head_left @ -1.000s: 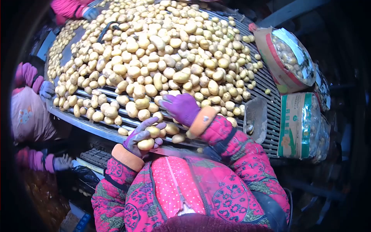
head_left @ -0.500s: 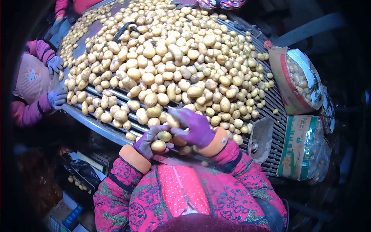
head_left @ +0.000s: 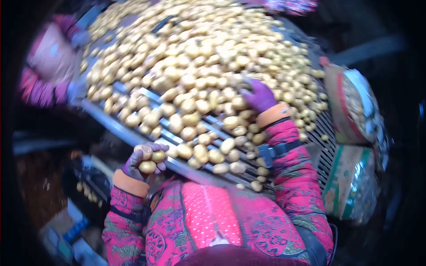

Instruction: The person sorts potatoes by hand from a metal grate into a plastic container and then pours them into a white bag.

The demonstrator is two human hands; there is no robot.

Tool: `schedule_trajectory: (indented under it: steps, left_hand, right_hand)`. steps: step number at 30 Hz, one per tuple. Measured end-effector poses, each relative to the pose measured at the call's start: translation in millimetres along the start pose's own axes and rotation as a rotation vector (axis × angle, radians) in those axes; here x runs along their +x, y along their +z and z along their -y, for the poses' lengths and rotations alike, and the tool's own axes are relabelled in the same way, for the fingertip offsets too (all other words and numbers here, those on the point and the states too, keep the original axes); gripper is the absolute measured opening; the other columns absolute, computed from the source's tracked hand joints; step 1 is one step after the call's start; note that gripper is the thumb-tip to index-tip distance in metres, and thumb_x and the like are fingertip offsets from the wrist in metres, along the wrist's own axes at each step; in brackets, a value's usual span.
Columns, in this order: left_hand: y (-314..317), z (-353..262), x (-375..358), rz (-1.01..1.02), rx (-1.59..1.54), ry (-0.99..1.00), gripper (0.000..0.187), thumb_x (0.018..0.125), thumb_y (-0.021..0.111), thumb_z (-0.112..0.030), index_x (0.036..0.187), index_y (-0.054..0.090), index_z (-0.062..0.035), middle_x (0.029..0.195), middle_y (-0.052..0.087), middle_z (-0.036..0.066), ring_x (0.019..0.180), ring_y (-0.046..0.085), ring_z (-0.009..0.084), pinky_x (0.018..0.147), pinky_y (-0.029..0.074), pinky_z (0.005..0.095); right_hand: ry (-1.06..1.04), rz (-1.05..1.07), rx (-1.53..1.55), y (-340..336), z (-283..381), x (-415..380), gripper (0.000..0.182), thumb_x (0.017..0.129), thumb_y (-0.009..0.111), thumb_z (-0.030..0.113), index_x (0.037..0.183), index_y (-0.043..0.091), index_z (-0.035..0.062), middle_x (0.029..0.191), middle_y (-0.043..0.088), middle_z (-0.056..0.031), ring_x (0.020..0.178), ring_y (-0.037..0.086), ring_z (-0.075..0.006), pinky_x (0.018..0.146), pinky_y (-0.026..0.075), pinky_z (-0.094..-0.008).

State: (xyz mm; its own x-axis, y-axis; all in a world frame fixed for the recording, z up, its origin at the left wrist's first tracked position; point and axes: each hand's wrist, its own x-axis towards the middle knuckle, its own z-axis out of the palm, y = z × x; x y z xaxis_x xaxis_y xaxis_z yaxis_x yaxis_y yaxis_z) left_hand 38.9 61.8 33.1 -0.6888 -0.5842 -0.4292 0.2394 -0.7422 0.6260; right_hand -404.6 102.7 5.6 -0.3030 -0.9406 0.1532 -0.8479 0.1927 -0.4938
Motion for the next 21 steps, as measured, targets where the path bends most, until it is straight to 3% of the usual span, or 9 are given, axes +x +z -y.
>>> schedule_trajectory:
  steps: [3,6,9,11,13,16,17,19,21]
  left_hand:
    - [-50.0,-11.8,-58.5,-0.321,0.248,0.054,0.062,0.087,0.059,-0.053,0.113,0.058,0.0036,0.104,0.065,0.013,0.070,0.063,0.0149,0.060,0.052,0.0275]
    - [-152.3,22.3,-123.4,-0.519,0.286,-0.130,0.051,0.086,0.063,-0.046,0.110,0.061,-0.0013,0.109,0.064,0.014,0.078,0.065,0.0202,0.065,0.053,0.0318]
    - [-263.7,100.6,-182.9,-0.761,0.428,-0.354,0.051,0.082,0.070,-0.040,0.114,0.062,-0.0020,0.115,0.064,0.017,0.098,0.065,0.0268,0.081,0.053,0.0371]
    - [-299.3,142.4,-210.0,-0.827,0.778,-0.496,0.050,0.082,0.071,-0.038,0.115,0.062,-0.0015,0.116,0.063,0.017,0.101,0.064,0.0272,0.083,0.053,0.0373]
    - [-314.5,177.9,-228.1,-0.705,1.266,-0.559,0.049,0.082,0.071,-0.036,0.116,0.062,-0.0010,0.116,0.063,0.018,0.103,0.064,0.0277,0.086,0.052,0.0375]
    - [-321.8,175.5,-206.6,-0.476,1.702,-0.343,0.049,0.082,0.071,-0.032,0.117,0.061,-0.0003,0.116,0.063,0.018,0.106,0.062,0.0283,0.090,0.051,0.0379]
    - [-327.0,164.1,-186.6,-0.500,1.691,-0.271,0.048,0.082,0.071,-0.031,0.118,0.061,-0.0001,0.116,0.063,0.018,0.108,0.062,0.0285,0.091,0.051,0.0380]
    - [-329.7,135.8,-148.0,-0.771,1.430,-0.227,0.049,0.082,0.069,-0.020,0.124,0.057,0.0018,0.120,0.060,0.020,0.116,0.058,0.0301,0.100,0.045,0.0376]
    - [-245.1,74.6,-110.6,-0.623,1.189,0.239,0.046,0.083,0.066,-0.013,0.126,0.055,0.0021,0.120,0.060,0.020,0.116,0.058,0.0303,0.099,0.046,0.0375]
  right_hand:
    - [0.035,0.139,-0.076,12.7,-0.2,9.2,0.035,0.085,0.065,0.023,0.118,0.065,0.0113,0.112,0.068,-0.0125,0.105,0.064,-0.0271,0.094,0.049,-0.0380]
    - [-0.055,0.143,-0.229,9.5,-4.4,25.1,0.040,0.081,0.067,0.020,0.119,0.063,0.0100,0.106,0.067,-0.0135,0.100,0.064,-0.0292,0.089,0.050,-0.0373]
    - [0.105,0.268,-0.346,8.8,16.7,37.0,0.036,0.078,0.069,0.022,0.113,0.064,0.0117,0.105,0.066,-0.0160,0.099,0.063,-0.0320,0.085,0.051,-0.0403]
    - [0.117,0.295,-0.473,10.8,39.7,38.8,0.036,0.079,0.069,0.025,0.112,0.063,0.0125,0.105,0.066,-0.0164,0.100,0.063,-0.0327,0.085,0.051,-0.0417]
    - [0.205,0.301,-0.631,17.3,37.3,36.5,0.040,0.079,0.068,0.031,0.114,0.060,0.0137,0.108,0.066,-0.0163,0.101,0.063,-0.0333,0.086,0.050,-0.0447]
    - [0.210,0.270,-0.611,11.0,38.0,25.4,0.041,0.079,0.068,0.032,0.114,0.060,0.0131,0.108,0.066,-0.0158,0.101,0.063,-0.0332,0.085,0.050,-0.0447]
    - [0.191,0.262,-0.582,9.7,39.2,26.6,0.041,0.079,0.068,0.032,0.114,0.059,0.0127,0.108,0.066,-0.0156,0.101,0.063,-0.0331,0.085,0.050,-0.0447]
    - [0.181,0.293,-0.440,11.2,21.2,28.9,0.041,0.078,0.069,0.032,0.113,0.060,0.0115,0.106,0.067,-0.0148,0.101,0.064,-0.0326,0.085,0.051,-0.0444]
    - [0.182,0.293,-0.464,4.2,31.5,20.0,0.036,0.077,0.071,0.030,0.107,0.064,0.0114,0.100,0.069,-0.0137,0.096,0.066,-0.0315,0.083,0.052,-0.0427]
